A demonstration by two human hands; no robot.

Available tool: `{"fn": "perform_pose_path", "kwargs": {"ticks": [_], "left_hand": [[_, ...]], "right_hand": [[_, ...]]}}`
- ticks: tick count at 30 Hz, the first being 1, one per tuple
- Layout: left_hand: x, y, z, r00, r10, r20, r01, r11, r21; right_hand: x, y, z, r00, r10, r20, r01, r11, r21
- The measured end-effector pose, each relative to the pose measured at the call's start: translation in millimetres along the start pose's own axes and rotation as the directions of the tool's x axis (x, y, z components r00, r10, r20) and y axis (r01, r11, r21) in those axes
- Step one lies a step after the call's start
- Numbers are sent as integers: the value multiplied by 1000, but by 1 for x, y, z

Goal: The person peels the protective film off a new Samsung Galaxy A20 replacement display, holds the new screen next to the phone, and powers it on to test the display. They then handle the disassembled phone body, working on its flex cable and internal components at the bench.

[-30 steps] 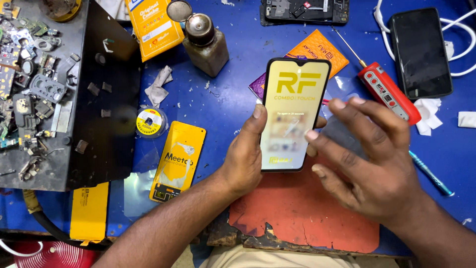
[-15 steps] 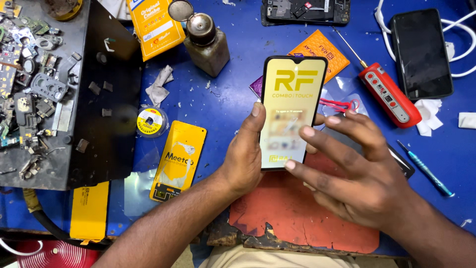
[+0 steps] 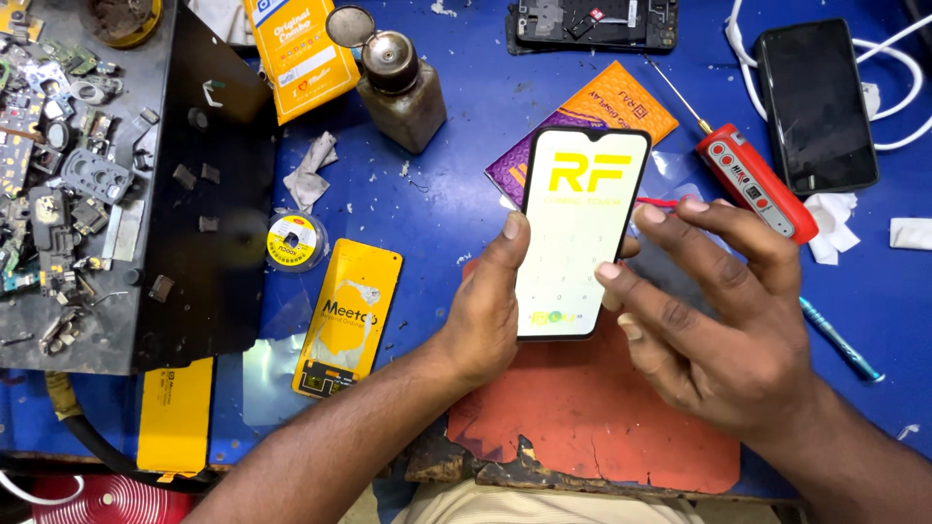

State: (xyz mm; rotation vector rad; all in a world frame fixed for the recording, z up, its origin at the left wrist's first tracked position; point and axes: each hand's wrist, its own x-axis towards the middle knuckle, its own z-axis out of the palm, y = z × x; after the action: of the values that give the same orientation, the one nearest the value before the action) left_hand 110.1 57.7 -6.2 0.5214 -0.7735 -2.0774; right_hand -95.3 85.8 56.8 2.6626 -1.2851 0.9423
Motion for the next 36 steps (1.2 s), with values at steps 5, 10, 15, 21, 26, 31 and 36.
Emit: {"fn": "perform_pose_path", "kwargs": {"ticks": [5,10,15,21,26,31,36], "left_hand": [[1,-2,2,999,-16,45,18,999,-46],[-2,-8,-2,1000,16,15,-17,1000,23],[-4,-19,-4,995,-55,-79,58,998,33],[-5,-17,-6,994,-77,-77,81,996,40],[-4,-6,-1,994,-45,-97,50,997,54],[-4,3,4,1000,22,12,-22,999,46],[-4,-2,1,1000,1,-12,-1,1000,12]], "right_hand": [[-1,-1,0,1000,16,-1,-16,1000,-1],[-5,-1,5,999,2,43,-2,1000,5],[-7,-1,13,994,-33,108,39,998,-56],[-10,-1,8,992,36,121,-23,995,-102],[-7,1,3,996,54,68,-48,995,-93],[-6,1,3,999,0,40,3,998,-66],[-6,1,7,998,-29,47,30,1000,-9]]}}
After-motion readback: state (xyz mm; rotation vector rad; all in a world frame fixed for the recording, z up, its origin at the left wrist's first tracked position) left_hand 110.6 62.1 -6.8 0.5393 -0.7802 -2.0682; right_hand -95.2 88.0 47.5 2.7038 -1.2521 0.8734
